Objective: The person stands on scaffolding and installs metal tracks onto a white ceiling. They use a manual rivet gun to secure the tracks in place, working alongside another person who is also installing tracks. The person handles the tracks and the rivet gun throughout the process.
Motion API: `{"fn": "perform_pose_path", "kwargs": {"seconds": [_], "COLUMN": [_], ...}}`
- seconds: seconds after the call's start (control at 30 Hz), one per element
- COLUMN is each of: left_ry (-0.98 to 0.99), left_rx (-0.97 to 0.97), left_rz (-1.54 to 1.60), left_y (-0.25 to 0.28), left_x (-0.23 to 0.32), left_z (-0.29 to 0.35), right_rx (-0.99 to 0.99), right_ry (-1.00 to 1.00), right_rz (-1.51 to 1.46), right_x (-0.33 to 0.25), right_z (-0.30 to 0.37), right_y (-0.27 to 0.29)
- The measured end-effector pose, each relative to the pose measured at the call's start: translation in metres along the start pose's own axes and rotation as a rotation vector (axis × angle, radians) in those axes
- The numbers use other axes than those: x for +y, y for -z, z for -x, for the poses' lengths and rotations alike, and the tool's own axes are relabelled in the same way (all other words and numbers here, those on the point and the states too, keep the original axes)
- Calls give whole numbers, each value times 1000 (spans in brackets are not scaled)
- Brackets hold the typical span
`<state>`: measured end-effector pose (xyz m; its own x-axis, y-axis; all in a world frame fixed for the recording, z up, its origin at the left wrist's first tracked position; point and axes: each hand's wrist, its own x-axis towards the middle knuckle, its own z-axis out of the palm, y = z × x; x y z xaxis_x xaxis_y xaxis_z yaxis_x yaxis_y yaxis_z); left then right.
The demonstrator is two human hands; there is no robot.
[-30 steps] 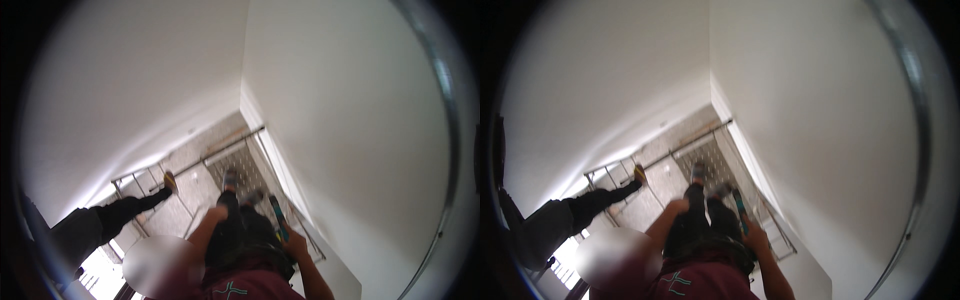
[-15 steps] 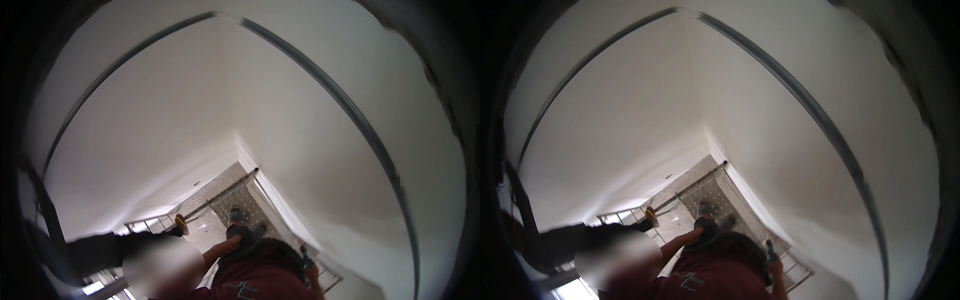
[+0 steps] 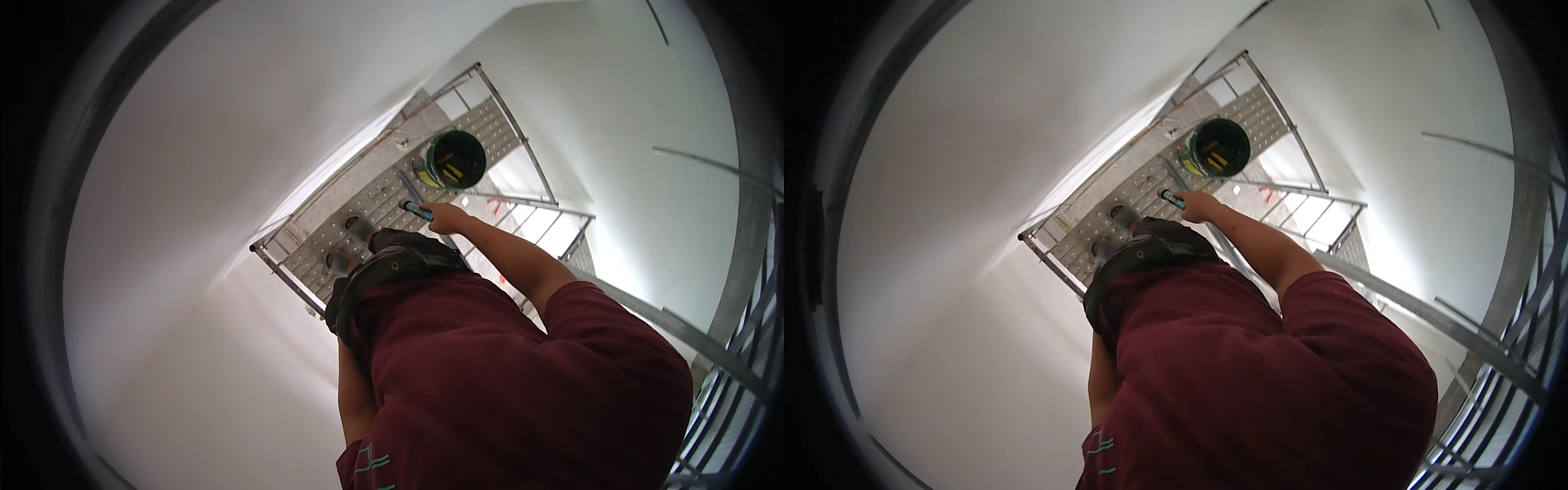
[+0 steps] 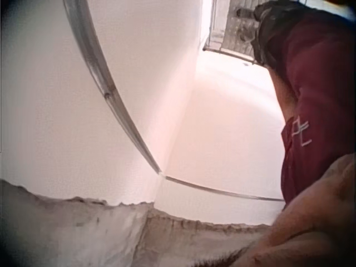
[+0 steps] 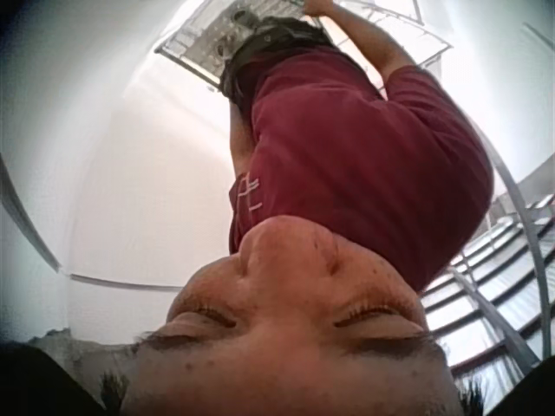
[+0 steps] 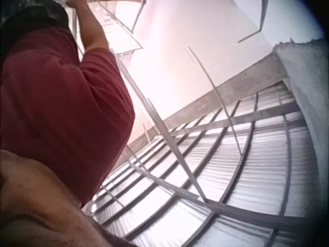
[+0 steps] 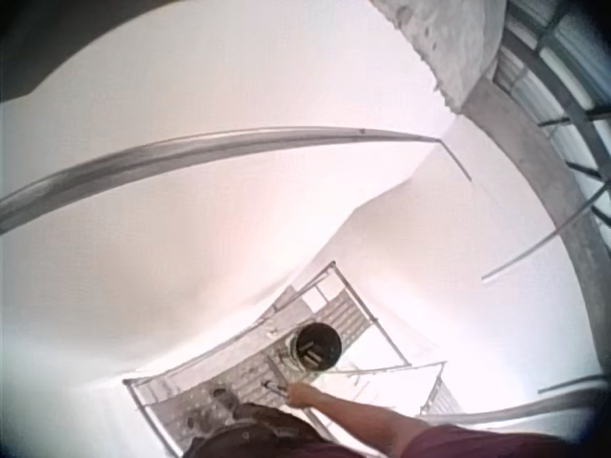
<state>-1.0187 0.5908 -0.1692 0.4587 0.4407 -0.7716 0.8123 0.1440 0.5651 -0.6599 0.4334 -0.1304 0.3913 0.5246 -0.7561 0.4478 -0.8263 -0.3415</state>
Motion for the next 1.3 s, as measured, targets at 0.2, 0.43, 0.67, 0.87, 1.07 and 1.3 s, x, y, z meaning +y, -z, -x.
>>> {"fn": "perform_pose_path", "kwargs": {"seconds": [0.2,0.43,0.67,0.87,1.07,1.3], "left_ry": [-9,-16,13,131,248,333], "left_rx": [-104,-243,-688,-129,266,224], "left_rz": [-84,-196,-409,-137,1037,548], "left_y": [22,40,120,98,4,-82], "left_x": [-7,-18,1,105,133,57], "left_z": [-1,36,100,-28,-155,-129], "right_rx": [51,176,191,137,52,216], "right_ry": [-137,-227,18,440,709,-292], "right_rz": [-144,-401,-422,-381,-473,83], "right_x": [8,13,-32,-75,-46,217], "right_z": [47,89,91,44,-41,-231], "right_y": [-59,-59,-19,-16,-49,-42]}}
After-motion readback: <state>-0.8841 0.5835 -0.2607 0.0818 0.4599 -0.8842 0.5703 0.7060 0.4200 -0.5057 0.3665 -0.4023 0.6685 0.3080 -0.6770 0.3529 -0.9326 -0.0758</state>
